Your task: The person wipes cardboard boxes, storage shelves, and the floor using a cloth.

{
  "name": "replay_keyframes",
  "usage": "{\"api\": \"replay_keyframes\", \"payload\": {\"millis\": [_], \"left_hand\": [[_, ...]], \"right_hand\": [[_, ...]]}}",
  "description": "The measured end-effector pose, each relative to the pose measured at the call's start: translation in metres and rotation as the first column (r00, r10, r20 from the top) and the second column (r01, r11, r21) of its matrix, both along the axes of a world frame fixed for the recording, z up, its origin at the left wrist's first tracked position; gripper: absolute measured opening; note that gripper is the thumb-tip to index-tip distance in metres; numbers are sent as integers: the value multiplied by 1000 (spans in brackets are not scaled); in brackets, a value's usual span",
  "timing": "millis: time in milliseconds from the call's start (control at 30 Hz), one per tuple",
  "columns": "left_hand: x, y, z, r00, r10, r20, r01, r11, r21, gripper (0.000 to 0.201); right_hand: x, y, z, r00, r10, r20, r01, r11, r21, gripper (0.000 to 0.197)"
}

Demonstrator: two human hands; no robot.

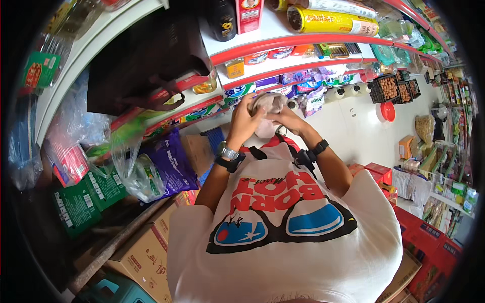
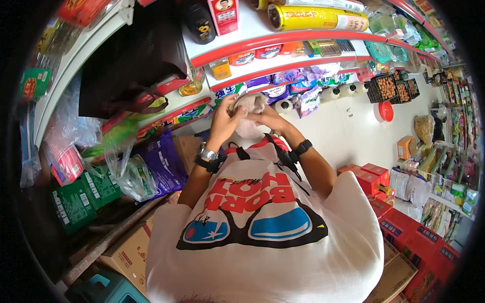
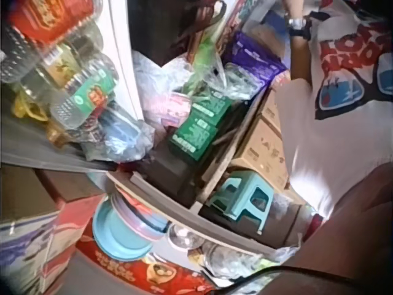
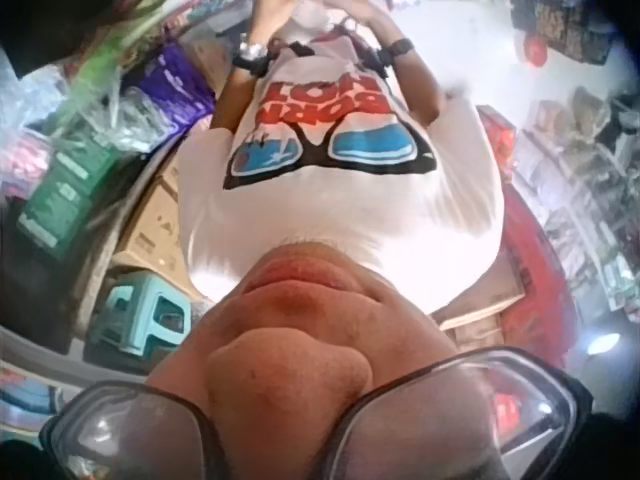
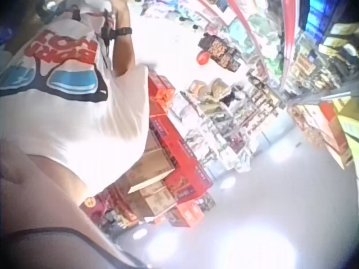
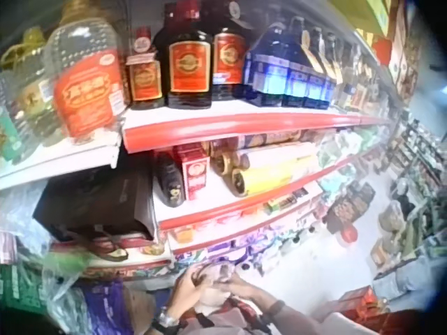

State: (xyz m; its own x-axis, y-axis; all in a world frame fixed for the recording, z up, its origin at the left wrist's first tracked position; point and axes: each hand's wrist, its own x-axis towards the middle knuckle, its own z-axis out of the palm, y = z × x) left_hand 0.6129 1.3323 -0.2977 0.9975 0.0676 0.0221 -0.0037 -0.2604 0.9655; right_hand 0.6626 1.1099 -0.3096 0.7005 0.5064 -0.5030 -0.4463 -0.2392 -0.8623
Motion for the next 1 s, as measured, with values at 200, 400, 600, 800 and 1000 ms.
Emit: {"api": "replay_keyframes", "payload": {"millis": [200,400,600,800,1000], "left_hand": [[-37,78,15,947,258,190,-252,966,-54,25],[-59,105,8,975,148,168,-140,988,-60,17],[-62,108,-14,993,110,45,-108,992,-59,18],[-28,77,-17,998,-54,-17,54,998,11,22],[6,38,-13,993,-105,52,99,989,112,19]], "right_hand": [[55,94,43,948,-316,-31,313,917,246,64],[93,185,18,824,-565,-26,563,815,139,80],[80,222,32,833,-526,-173,554,786,276,66],[102,188,50,821,-536,198,492,839,233,80],[138,103,47,822,-531,205,498,845,194,77]]}}
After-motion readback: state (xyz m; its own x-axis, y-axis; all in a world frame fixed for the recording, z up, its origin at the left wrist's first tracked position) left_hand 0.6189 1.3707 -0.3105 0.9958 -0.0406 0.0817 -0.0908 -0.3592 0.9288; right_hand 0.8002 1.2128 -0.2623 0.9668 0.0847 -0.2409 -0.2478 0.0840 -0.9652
